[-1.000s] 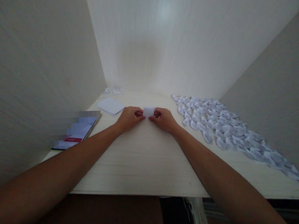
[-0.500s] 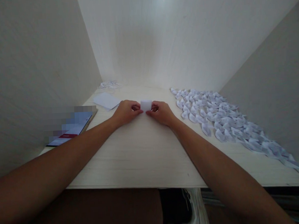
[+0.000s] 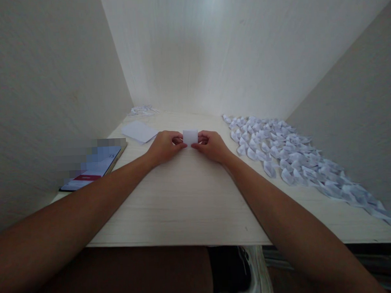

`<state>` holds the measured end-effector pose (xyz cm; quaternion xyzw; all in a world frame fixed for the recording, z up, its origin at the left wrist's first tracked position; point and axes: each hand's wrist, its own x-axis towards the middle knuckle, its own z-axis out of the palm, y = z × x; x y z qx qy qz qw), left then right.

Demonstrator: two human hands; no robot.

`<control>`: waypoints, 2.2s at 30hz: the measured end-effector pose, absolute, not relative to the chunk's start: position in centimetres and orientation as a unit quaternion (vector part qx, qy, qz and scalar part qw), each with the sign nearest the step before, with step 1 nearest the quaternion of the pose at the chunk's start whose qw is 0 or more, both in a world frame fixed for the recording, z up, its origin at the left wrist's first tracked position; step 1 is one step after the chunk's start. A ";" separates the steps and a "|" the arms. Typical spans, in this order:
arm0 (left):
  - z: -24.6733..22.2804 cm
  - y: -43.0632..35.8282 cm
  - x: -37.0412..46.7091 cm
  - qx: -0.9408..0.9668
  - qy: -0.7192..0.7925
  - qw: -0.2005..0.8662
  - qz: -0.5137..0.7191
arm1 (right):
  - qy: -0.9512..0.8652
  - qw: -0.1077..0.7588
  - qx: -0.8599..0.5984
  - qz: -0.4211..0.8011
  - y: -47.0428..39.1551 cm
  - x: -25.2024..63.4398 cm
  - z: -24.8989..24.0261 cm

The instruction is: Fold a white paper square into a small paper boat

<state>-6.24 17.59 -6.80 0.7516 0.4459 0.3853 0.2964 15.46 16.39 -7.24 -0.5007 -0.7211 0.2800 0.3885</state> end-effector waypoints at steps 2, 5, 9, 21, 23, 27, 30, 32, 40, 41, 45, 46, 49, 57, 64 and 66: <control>-6.7 17.6 -6.2 0.718 0.444 0.352 0.405 | -0.708 0.417 -0.491 0.291 16.6 15.5 -7.4; -6.5 17.5 -6.2 0.629 0.440 0.460 0.446 | -0.703 0.459 -0.462 0.287 16.6 15.5 -7.2; -6.0 17.4 -6.2 0.526 0.424 0.573 0.464 | -0.744 0.461 -0.432 0.217 15.8 15.3 -6.4; -5.6 17.3 -6.5 0.462 0.365 0.695 0.414 | -0.784 0.440 -0.415 0.141 14.9 14.8 -6.0; -5.4 17.1 -6.4 0.448 0.358 0.706 0.415 | -0.790 0.439 -0.411 0.119 14.9 14.8 -5.9; -5.0 16.9 -6.2 0.414 0.360 0.727 0.413 | -0.801 0.436 -0.400 0.093 14.9 14.8 -5.8; -4.9 16.9 -6.1 0.398 0.360 0.735 0.414 | -0.805 0.436 -0.394 0.078 14.9 14.8 -5.7; -5.0 16.9 -6.1 0.395 0.356 0.738 0.416 | -0.808 0.432 -0.395 0.068 14.8 14.8 -5.7; -5.0 16.9 -6.0 0.396 0.349 0.741 0.415 | -0.816 0.416 -0.399 0.046 14.7 14.8 -5.5; -4.9 16.8 -6.0 0.398 0.349 0.740 0.415 | -0.816 0.415 -0.400 0.045 14.7 14.8 -5.5; -4.7 16.6 -5.9 0.400 0.351 0.737 0.416 | -0.812 0.423 -0.398 0.050 14.7 14.7 -5.5; -4.7 16.6 -5.9 0.400 0.351 0.738 0.416 | -0.811 0.427 -0.396 0.052 14.7 14.7 -5.5; -4.6 16.5 -5.9 0.403 0.350 0.736 0.417 | -0.808 0.431 -0.397 0.059 14.6 14.7 -5.4; -4.7 16.6 -6.0 0.423 0.345 0.719 0.430 | -0.795 0.445 -0.399 0.104 14.4 14.6 -5.4; -4.7 16.5 -6.0 0.432 0.343 0.714 0.432 | -0.776 0.477 -0.386 0.144 14.4 14.5 -5.7; -4.6 16.5 -6.0 0.428 0.342 0.718 0.430 | -0.768 0.480 -0.394 0.157 14.4 14.4 -5.7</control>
